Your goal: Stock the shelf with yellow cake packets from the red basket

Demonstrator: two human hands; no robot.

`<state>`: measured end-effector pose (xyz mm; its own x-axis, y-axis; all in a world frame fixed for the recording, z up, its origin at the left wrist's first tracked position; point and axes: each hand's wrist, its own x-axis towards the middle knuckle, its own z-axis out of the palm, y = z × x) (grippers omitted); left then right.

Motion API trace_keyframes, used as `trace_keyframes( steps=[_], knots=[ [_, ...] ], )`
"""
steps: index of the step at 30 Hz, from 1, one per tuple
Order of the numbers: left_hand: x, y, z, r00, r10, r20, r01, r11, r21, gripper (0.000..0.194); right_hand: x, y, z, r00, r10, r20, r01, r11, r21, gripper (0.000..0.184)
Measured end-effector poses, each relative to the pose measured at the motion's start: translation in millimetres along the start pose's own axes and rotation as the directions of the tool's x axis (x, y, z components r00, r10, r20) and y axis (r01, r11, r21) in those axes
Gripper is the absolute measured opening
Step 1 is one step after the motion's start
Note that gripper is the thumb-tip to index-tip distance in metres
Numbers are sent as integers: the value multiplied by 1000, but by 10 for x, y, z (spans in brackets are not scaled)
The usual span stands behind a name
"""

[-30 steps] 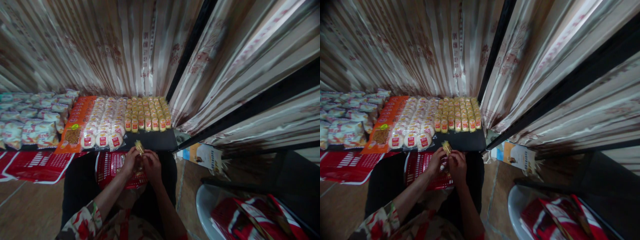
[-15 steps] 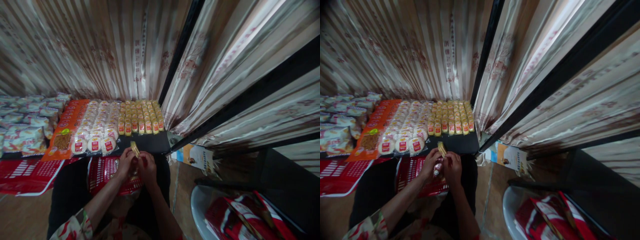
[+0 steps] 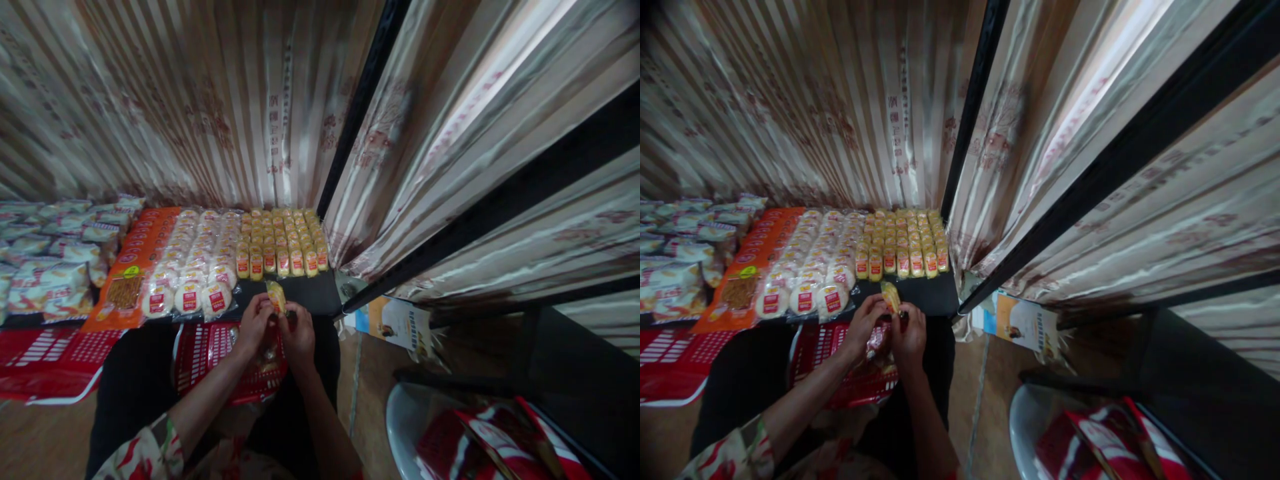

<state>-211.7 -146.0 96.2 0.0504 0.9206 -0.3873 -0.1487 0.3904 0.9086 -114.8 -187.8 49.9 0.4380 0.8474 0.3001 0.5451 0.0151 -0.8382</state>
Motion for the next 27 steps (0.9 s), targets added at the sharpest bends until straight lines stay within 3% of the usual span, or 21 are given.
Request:
trace_keyframes(
  steps=[13, 22, 27],
  knots=[
    [107, -53, 207, 997, 0, 77, 0, 1000, 3, 32, 127, 184, -81, 995, -50, -85, 37, 988, -147, 18],
    [291, -180, 268, 998, 32, 53, -35, 998, 53, 31, 209, 230, -52, 997, -1, -80, -7, 995, -99, 20],
    [314, -135, 246, 999, 50, 12, -51, 993, 108, 32, 239, 227, 7, 999, 52, -13, -52, 998, -32, 23]
  ],
)
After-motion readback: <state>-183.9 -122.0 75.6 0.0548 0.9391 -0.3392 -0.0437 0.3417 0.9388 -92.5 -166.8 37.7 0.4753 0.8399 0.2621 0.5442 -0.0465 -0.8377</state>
